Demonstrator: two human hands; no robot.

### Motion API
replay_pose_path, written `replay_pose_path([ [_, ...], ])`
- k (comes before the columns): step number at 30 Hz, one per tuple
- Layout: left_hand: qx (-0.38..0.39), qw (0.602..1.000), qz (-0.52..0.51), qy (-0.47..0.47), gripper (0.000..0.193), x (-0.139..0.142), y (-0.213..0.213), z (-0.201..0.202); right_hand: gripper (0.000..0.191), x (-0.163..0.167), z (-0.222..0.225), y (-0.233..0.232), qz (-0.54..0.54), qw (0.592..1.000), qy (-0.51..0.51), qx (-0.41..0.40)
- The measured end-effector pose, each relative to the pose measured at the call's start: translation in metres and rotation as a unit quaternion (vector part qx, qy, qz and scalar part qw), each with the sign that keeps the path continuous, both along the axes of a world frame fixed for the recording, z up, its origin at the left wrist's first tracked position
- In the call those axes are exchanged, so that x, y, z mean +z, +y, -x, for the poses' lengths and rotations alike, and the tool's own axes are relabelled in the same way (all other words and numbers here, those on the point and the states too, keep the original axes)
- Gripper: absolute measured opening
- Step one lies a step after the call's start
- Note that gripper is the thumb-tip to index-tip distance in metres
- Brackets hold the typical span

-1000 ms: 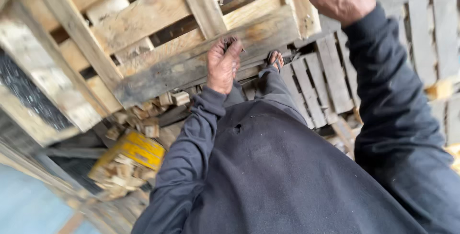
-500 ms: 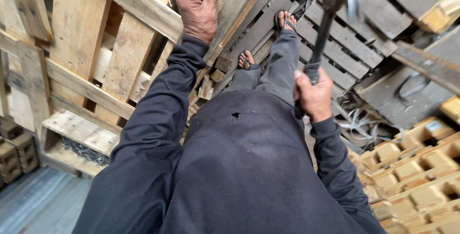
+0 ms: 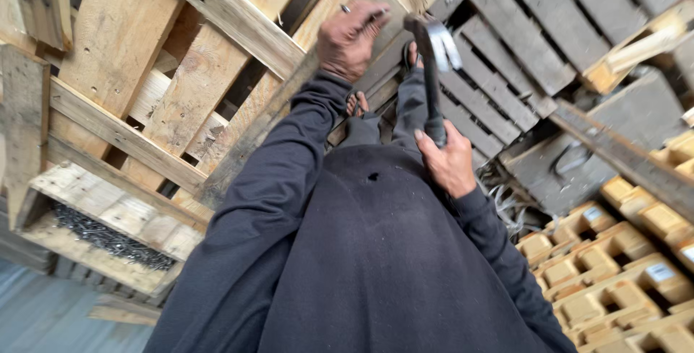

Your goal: The person assembles small wooden blocks into a pallet structure using a hammer and nails. They position blocks, drive nails, and occasionally adjust pieces to fit.

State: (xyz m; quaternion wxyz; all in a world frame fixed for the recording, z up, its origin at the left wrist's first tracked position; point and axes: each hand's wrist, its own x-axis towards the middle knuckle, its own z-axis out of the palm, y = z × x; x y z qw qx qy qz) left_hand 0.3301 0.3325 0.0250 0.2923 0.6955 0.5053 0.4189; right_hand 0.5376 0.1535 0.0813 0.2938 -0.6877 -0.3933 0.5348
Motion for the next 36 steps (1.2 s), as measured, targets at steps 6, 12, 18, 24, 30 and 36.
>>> replay_pose_path([
  [6, -0.005, 0.999, -0.019, -0.031, 0.015, 0.007, 0.002, -0.002, 0.032, 0.050, -0.013, 0.006, -0.096, 0.992, 0.073, 0.024],
  [12, -0.008, 0.999, -0.018, -0.029, 0.015, 0.003, 0.006, -0.001, 0.036, 0.060, -0.004, 0.031, -0.026, 0.996, -0.017, 0.089],
  [18, -0.003, 0.994, 0.098, 0.057, 0.027, -0.005, 0.009, -0.001, 0.034, 0.070, -0.004, 0.028, -0.099, 0.976, 0.188, -0.044],
  [24, 0.151, 0.966, 0.048, -0.204, 0.018, -0.024, 0.008, -0.009, 0.032, 0.073, -0.007, 0.031, 0.054, 0.998, -0.001, 0.019],
  [30, 0.164, 0.962, 0.018, -0.218, 0.021, -0.033, 0.008, -0.014, 0.037, 0.151, -0.059, 0.047, -0.396, 0.887, 0.202, -0.126],
  [36, 0.182, 0.947, 0.046, -0.260, 0.019, -0.024, 0.008, -0.014, 0.036, 0.074, -0.020, 0.058, -0.055, 0.991, -0.083, 0.086],
])
